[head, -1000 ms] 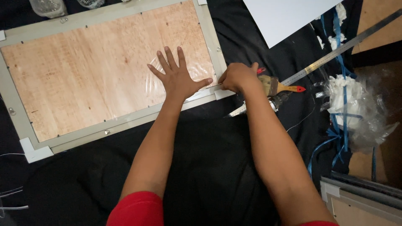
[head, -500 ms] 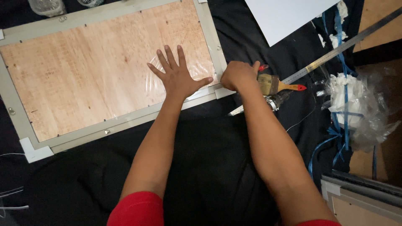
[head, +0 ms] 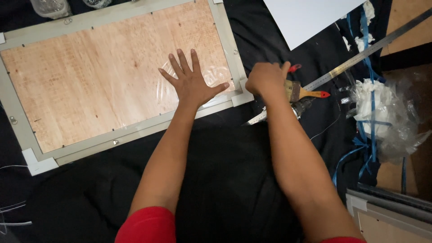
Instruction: Removing the wooden back panel from a picture frame using a utility knife to cut the edges.
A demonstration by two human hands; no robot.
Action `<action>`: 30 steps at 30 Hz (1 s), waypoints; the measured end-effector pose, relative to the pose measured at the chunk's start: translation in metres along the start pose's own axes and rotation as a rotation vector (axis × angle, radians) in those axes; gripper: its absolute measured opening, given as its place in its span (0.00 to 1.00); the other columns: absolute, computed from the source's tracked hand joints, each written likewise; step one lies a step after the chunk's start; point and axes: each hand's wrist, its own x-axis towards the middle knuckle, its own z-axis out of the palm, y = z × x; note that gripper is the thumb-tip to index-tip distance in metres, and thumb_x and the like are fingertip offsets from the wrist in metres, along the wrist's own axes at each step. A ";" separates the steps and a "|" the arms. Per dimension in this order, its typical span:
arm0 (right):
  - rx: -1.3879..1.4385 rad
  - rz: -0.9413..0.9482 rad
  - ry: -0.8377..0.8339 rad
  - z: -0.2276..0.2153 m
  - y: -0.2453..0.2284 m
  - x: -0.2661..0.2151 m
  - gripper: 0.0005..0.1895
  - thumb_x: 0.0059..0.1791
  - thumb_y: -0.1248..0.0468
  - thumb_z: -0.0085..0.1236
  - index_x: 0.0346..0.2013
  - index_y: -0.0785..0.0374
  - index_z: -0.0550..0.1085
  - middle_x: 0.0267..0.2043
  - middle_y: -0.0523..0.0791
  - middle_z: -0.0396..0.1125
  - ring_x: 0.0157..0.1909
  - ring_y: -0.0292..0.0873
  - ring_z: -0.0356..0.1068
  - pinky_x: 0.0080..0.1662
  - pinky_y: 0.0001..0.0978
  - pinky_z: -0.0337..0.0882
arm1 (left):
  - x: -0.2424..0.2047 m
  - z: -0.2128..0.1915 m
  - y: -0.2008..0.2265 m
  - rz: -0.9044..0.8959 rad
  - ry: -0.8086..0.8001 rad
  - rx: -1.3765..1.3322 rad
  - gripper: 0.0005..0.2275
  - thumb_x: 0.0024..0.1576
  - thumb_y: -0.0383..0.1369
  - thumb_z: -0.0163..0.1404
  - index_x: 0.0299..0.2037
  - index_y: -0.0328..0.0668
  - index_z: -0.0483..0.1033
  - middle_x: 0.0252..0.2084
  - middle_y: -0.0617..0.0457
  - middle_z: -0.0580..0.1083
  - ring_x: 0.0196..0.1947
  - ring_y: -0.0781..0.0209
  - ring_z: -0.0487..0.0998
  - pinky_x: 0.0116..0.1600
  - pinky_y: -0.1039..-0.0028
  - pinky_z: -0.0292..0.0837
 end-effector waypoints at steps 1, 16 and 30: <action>-0.017 0.006 0.004 -0.004 0.000 -0.003 0.17 0.48 0.65 0.44 0.40 0.69 0.80 0.51 0.59 0.74 0.64 0.67 0.64 0.66 0.64 0.35 | 0.001 0.000 0.000 -0.001 -0.009 0.008 0.62 0.42 0.77 0.48 0.79 0.45 0.32 0.79 0.35 0.28 0.76 0.31 0.19 0.63 0.26 0.08; 0.173 -0.189 -0.006 -0.019 -0.008 -0.026 0.18 0.51 0.52 0.50 0.50 0.50 0.82 0.52 0.54 0.75 0.58 0.67 0.70 0.55 0.59 0.69 | 0.002 -0.034 -0.107 0.210 0.081 -0.384 0.46 0.52 0.64 0.57 0.75 0.51 0.51 0.73 0.42 0.57 0.75 0.44 0.54 0.75 0.53 0.47; -0.104 -0.457 -0.083 0.022 -0.075 -0.033 0.20 0.46 0.48 0.54 0.52 0.38 0.81 0.49 0.46 0.77 0.59 0.55 0.72 0.63 0.51 0.56 | -0.072 -0.041 -0.153 -0.007 0.079 0.009 0.59 0.43 0.71 0.53 0.79 0.43 0.40 0.80 0.37 0.32 0.78 0.34 0.26 0.74 0.39 0.14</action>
